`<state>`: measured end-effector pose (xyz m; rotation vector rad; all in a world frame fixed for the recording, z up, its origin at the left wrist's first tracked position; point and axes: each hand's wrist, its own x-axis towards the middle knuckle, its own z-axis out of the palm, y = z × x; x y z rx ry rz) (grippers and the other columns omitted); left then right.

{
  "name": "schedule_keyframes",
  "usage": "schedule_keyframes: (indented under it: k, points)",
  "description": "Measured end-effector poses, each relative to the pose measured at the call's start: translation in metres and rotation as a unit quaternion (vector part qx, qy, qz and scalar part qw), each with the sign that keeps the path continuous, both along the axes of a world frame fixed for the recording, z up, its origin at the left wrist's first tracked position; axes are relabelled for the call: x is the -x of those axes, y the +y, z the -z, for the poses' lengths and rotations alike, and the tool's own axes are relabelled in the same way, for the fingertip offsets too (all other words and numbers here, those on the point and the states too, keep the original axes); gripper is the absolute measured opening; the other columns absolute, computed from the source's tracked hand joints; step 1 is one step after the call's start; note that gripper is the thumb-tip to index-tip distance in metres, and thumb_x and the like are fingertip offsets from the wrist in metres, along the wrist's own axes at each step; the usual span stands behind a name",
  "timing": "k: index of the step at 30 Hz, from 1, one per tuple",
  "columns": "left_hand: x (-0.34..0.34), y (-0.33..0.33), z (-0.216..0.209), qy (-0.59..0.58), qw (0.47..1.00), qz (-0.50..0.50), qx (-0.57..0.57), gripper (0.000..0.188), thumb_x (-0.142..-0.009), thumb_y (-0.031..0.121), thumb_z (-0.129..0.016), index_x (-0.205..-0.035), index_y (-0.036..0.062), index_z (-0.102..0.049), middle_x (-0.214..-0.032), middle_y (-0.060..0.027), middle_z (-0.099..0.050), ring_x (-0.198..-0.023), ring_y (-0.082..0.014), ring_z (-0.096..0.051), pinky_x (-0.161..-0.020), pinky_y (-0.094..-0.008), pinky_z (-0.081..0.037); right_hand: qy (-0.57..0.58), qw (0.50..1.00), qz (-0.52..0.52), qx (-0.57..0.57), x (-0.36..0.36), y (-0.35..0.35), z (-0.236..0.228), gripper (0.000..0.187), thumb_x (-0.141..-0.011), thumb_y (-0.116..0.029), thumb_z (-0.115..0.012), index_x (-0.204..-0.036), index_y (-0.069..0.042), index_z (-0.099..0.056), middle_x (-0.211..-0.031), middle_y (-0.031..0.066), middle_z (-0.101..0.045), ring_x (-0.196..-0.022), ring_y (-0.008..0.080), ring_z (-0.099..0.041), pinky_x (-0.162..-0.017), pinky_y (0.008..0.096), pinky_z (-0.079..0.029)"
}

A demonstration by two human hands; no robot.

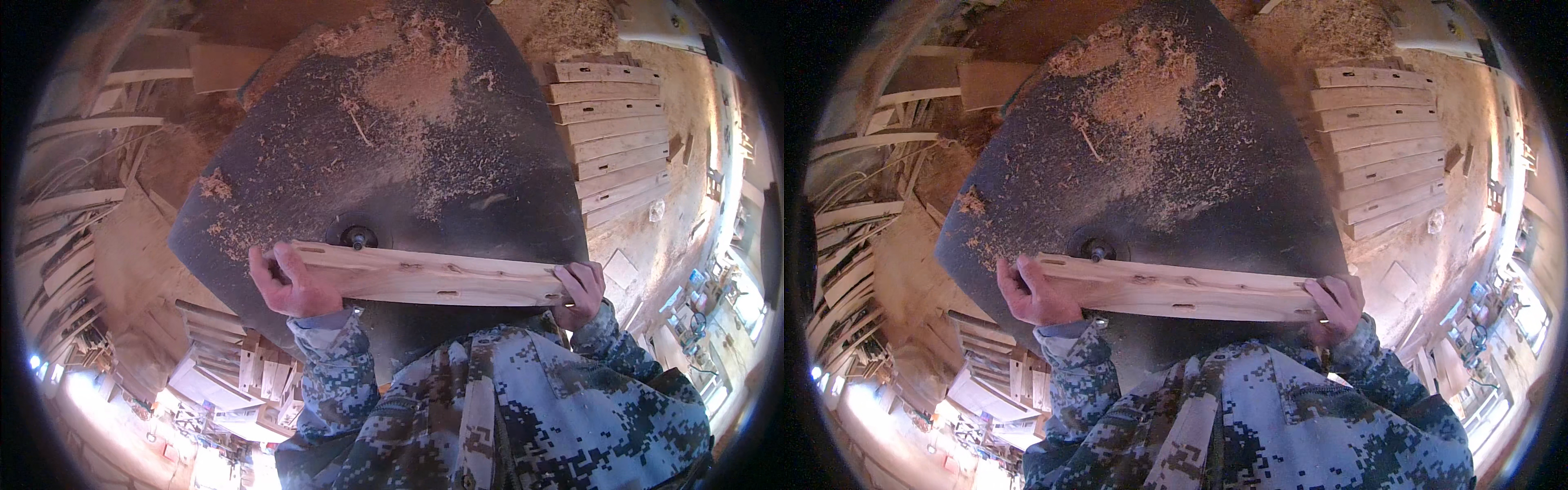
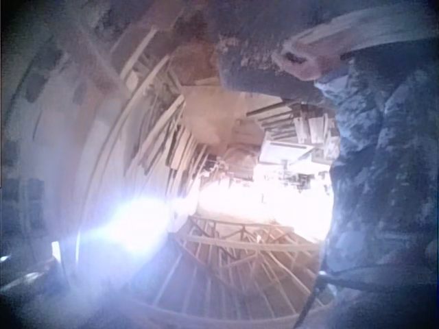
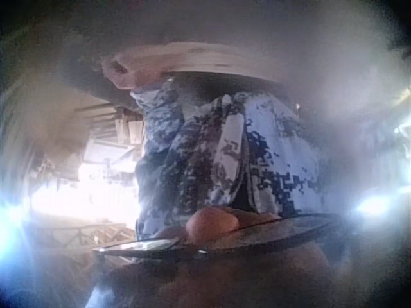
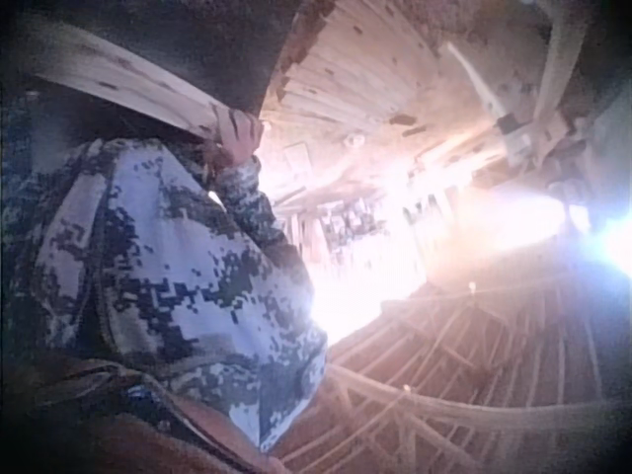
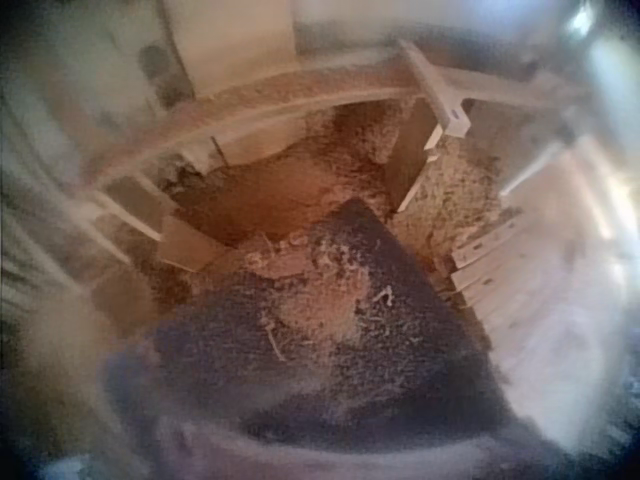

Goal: The person uses a spindle sander to round the edges of rectangular wooden planks. They hold each plank against the rotating spindle, flip it to work different sides, and then place the finished pieces onto a nearby stack.

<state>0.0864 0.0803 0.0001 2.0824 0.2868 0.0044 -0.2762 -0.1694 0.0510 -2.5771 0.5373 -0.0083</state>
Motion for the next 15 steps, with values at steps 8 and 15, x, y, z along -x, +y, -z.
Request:
schedule_keyframes:
  k: [8, 15]
  points:
    - [-0.028, 0.019, 0.003, -0.011, 0.999, -0.029, -0.030, 0.059, -0.101, 0.014, -0.072, -0.148, -0.0136, -0.048, -0.105, -0.0065, -0.065, -0.097, -0.0161, -0.059, -0.087, -0.0295, -0.051, -0.011, 1.000, -0.018, 0.009, -0.046, -0.004, -0.001, 0.054, -0.068, -0.018, -0.079, -0.120, -0.004, -0.073, -0.107, 0.0145, -0.066, -0.095, 0.0359, -0.065, -0.082, 0.0481, -0.054]
    - [-0.037, 0.035, 0.004, -0.015, 0.999, -0.043, -0.022, 0.059, -0.101, 0.010, -0.070, -0.149, -0.0135, -0.046, -0.103, -0.0049, -0.066, -0.093, -0.0133, -0.060, -0.084, -0.0263, -0.051, -0.036, 0.999, -0.031, 0.015, -0.069, -0.008, 0.003, 0.060, -0.058, -0.015, -0.079, -0.117, -0.005, -0.074, -0.106, 0.0142, -0.066, -0.091, 0.0358, -0.065, -0.079, 0.0480, -0.055]
